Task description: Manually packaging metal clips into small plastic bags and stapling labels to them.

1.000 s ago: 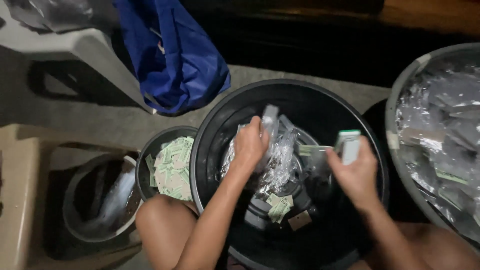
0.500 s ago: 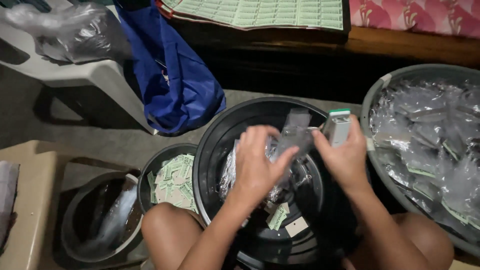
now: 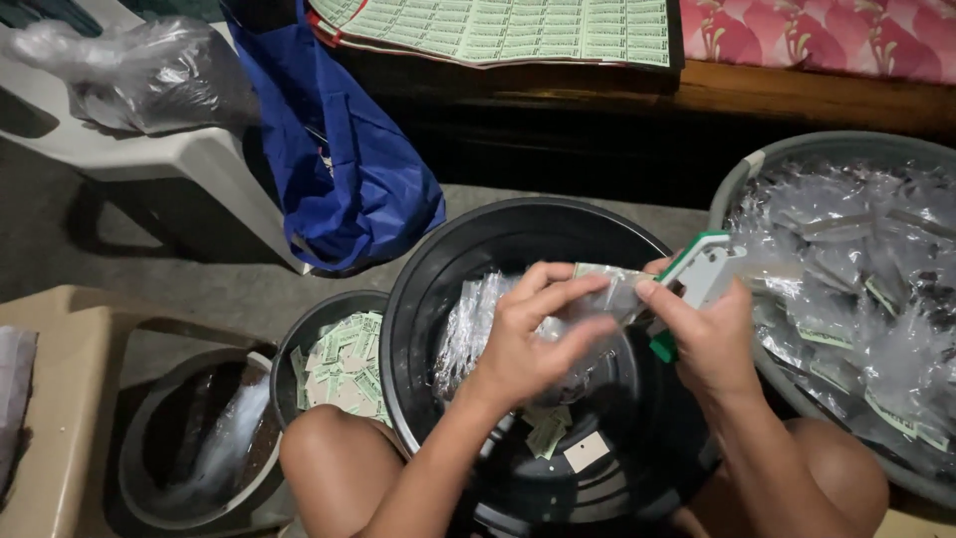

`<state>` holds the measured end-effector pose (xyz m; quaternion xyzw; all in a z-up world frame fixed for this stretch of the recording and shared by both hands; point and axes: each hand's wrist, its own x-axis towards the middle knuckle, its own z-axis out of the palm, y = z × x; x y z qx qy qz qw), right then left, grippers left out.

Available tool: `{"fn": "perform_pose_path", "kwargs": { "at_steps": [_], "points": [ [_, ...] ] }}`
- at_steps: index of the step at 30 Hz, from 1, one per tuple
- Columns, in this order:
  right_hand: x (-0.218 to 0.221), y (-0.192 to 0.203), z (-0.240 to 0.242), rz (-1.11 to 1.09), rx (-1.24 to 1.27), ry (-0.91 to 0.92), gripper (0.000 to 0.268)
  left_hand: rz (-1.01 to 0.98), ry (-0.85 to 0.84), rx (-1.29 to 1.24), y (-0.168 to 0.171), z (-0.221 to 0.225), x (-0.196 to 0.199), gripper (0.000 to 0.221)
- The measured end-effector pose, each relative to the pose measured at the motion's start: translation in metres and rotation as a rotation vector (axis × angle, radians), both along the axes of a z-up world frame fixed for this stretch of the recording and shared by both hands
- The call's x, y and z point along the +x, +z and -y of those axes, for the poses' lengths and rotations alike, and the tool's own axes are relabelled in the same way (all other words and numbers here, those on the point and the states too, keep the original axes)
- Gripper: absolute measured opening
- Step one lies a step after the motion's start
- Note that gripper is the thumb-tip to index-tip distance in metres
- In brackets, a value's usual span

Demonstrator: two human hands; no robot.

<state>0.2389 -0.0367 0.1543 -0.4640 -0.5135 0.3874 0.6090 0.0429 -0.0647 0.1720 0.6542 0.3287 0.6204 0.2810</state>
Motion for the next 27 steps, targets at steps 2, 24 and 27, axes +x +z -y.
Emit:
{"fn": "perform_pose_path", "kwargs": {
  "at_steps": [2, 24, 27],
  "points": [
    [0.000, -0.016, -0.007, 0.078, 0.035, 0.015, 0.029, 0.001, 0.056, -0.042, 0.001, 0.001, 0.003, 0.025],
    [-0.013, -0.119, -0.050, 0.177, -0.142, -0.132, 0.034, -0.088, 0.217, -0.368, -0.105, -0.005, 0.034, 0.022],
    [0.014, -0.073, -0.047, -0.007, -0.248, -0.033, 0.031, 0.008, 0.165, -0.586, -0.138, -0.014, 0.015, 0.023]
  ]
}}
